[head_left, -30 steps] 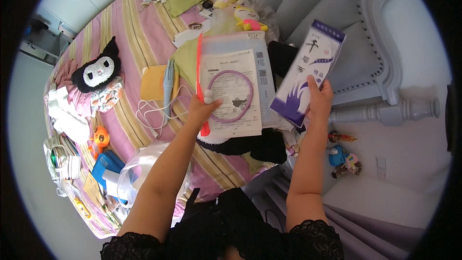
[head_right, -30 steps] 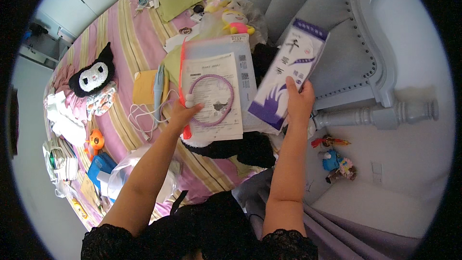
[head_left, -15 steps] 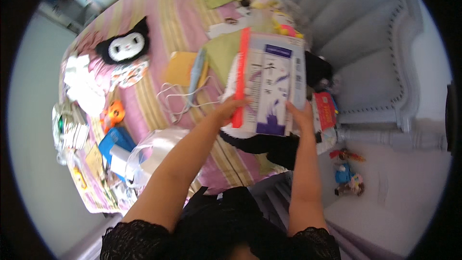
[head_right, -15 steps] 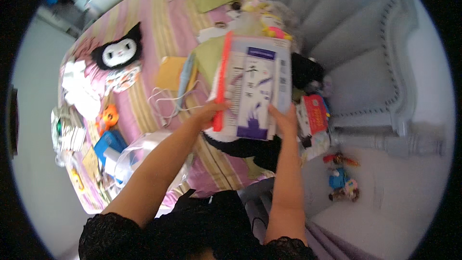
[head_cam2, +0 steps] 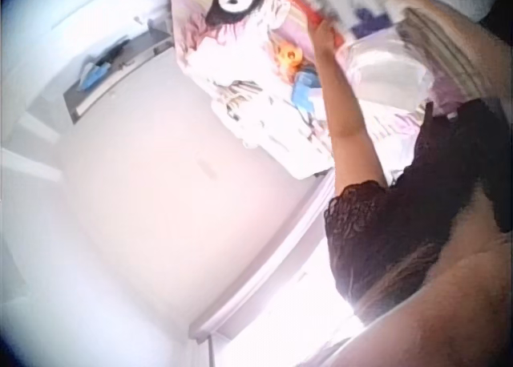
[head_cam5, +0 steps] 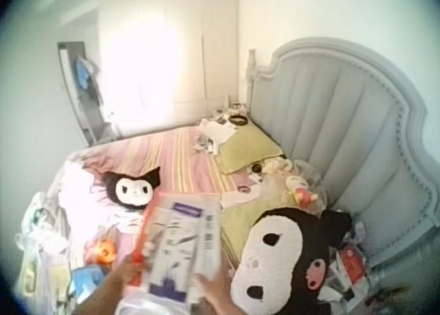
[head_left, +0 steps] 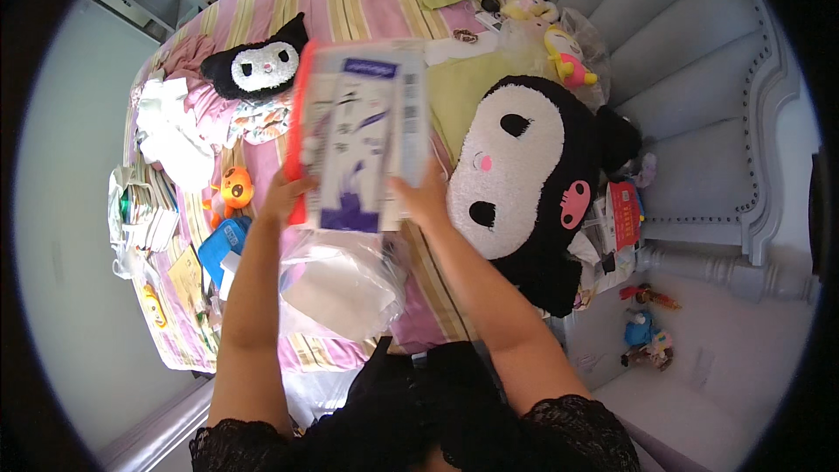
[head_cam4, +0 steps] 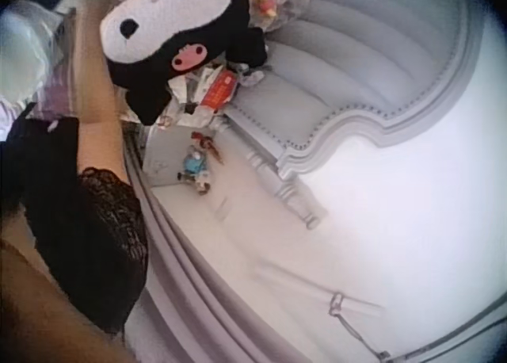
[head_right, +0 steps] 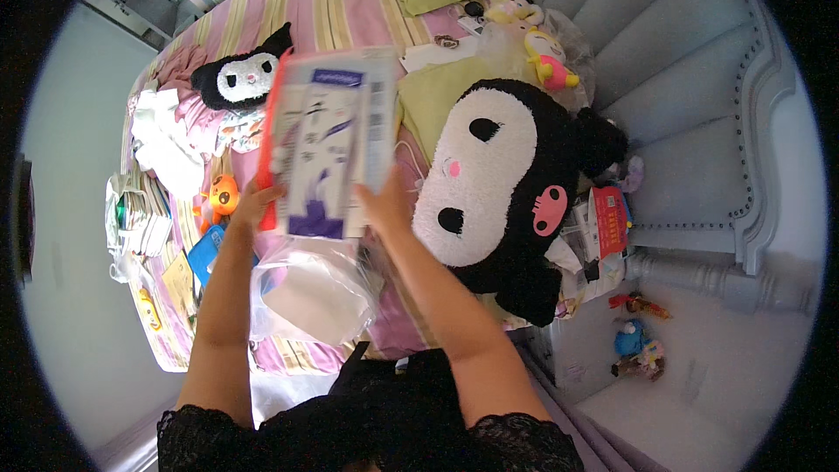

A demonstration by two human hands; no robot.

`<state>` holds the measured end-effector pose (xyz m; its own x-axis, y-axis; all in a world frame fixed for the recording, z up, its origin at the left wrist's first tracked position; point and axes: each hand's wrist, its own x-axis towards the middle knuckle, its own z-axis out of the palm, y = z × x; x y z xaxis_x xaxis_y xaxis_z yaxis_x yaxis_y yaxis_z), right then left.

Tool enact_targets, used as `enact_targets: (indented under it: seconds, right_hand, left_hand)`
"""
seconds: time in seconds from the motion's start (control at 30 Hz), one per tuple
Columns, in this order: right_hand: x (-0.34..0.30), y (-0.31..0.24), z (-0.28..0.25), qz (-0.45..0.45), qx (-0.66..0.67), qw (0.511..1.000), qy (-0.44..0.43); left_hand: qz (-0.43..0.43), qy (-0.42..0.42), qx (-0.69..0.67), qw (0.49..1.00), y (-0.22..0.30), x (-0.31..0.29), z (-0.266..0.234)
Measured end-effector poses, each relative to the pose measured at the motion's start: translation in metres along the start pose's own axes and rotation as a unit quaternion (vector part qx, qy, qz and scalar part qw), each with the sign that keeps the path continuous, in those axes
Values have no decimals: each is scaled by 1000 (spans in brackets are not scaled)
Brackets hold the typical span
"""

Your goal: The person sorts through various personal items on a bed, including papers, a small orange toy, and a large plush. They open a bedside drawer and handle decorative cards, a hair clip, and small containers, placing some items back into the drawer.

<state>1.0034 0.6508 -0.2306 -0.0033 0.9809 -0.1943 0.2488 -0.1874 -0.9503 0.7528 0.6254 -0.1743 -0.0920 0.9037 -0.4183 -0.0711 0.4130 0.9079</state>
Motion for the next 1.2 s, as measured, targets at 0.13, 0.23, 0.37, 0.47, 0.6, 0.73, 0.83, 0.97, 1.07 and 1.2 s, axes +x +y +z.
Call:
enact_targets:
  seconds: [0.13, 0.23, 0.37, 0.47, 0.6, 0.73, 0.83, 0.97, 1.07, 1.2]
  right_hand:
    - [6, 0, 82, 13, -54, 992, -113]
    - [2, 22, 113, 24, -127, 968, -213]
    - [-25, 29, 83, 53, -81, 963, -251]
    - [-65, 44, 29, 80, 53, 965, -244]
    - [-124, 43, -61, 134, 18, 969, -209]
    - [-178, 64, -123, 198, -28, 968, -153]
    - [-204, 84, -156, 205, -15, 972, -109]
    - [-173, 129, -240, 154, 82, 965, 194]
    - [-117, 192, -331, 115, 29, 880, 460]
    - [-56, 145, -357, 393, 388, 776, 306]
  left_hand:
    - [-43, 83, -14, 996, -28, -4, -79]
    - [-64, 179, 108, 976, -119, 27, -156]
    - [-93, 248, 397, 879, -175, 61, -154]
    - [-96, 225, 343, 907, -176, 77, -110]
    - [-26, 57, 324, 944, -110, 52, -39]
    - [74, -46, 353, 931, -61, -12, -1]
    - [143, -35, 446, 883, -30, -68, 26]
    - [233, -52, 448, 862, -29, -116, 72]
    - [171, -57, 383, 906, -52, -137, 106]
    - [185, -134, 359, 905, -67, -156, 166]
